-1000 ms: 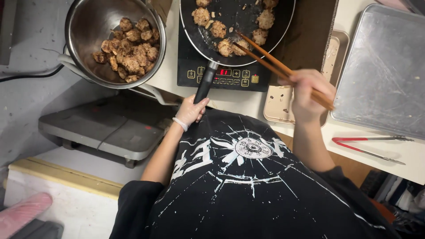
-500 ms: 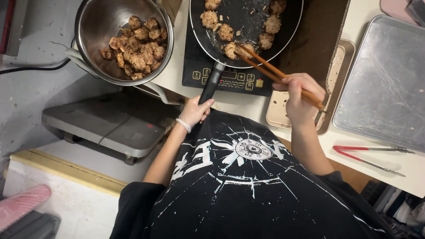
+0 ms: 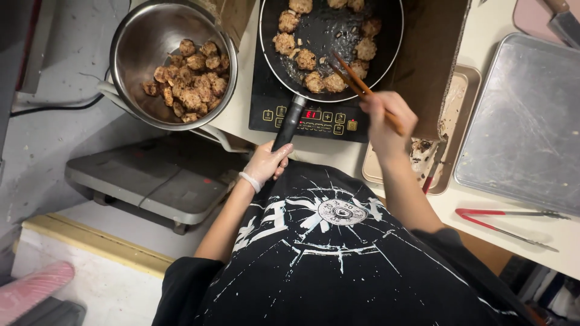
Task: Frying meatballs in a pan using chopsticks and moving them to a bowl.
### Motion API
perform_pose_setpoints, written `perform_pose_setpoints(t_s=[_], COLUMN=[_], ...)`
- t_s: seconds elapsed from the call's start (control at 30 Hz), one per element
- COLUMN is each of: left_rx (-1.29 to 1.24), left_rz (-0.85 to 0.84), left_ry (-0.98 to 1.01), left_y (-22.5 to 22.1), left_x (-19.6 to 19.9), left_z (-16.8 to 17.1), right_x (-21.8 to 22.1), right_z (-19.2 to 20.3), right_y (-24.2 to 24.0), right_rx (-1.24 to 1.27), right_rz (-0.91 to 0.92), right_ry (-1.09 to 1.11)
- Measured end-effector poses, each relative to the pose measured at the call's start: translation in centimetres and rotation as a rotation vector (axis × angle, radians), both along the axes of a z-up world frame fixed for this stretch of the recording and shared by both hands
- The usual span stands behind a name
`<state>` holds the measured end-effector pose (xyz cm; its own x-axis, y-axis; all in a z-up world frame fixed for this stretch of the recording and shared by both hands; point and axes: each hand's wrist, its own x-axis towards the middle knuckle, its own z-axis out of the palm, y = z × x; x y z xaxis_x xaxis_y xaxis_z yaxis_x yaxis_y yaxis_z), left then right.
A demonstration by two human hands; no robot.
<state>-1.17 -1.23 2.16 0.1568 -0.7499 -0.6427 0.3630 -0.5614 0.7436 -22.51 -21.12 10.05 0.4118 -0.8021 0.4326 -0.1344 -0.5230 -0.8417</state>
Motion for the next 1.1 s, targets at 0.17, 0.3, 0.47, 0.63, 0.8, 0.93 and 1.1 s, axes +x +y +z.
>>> perform_pose_setpoints(t_s=[0.17,0.3,0.47,0.63,0.8,0.93,1.1], left_rx=[0.019,0.034,0.011,0.011,0.014,0.017,-0.007], left_rz=[-0.006,-0.006,-0.029,-0.022,-0.036,-0.034,-0.009], left_ry=[0.029,0.015,0.017,0.043,0.065,0.036,0.088], left_y=[-0.5,-0.4,-0.5,-0.3,-0.4,-0.5,-0.5], left_x=[0.4,0.2,0.5,0.5,0.6,0.5,0.5], left_z=[0.5,0.7,0.2,0.0,0.7,0.8,0.6], right_x=[3.6,4.0,2.3,1.5,3.8,5.5,6.7], right_z=[-2.5,-3.1,-3.0,-4.5,-4.8,-5.4,-5.1], right_y=[-1.6,-0.9,-0.7,-2.3,-5.0,-6.6,-7.1], right_rx=[-0.086,-0.104,0.001,0.219,0.166,0.128,0.103], right_rz=[-0.007,0.041,0.050,0.061,0.098,0.101,0.178], right_ry=[0.074,0.078,-0.012,-0.140,-0.168,-0.129,-0.076])
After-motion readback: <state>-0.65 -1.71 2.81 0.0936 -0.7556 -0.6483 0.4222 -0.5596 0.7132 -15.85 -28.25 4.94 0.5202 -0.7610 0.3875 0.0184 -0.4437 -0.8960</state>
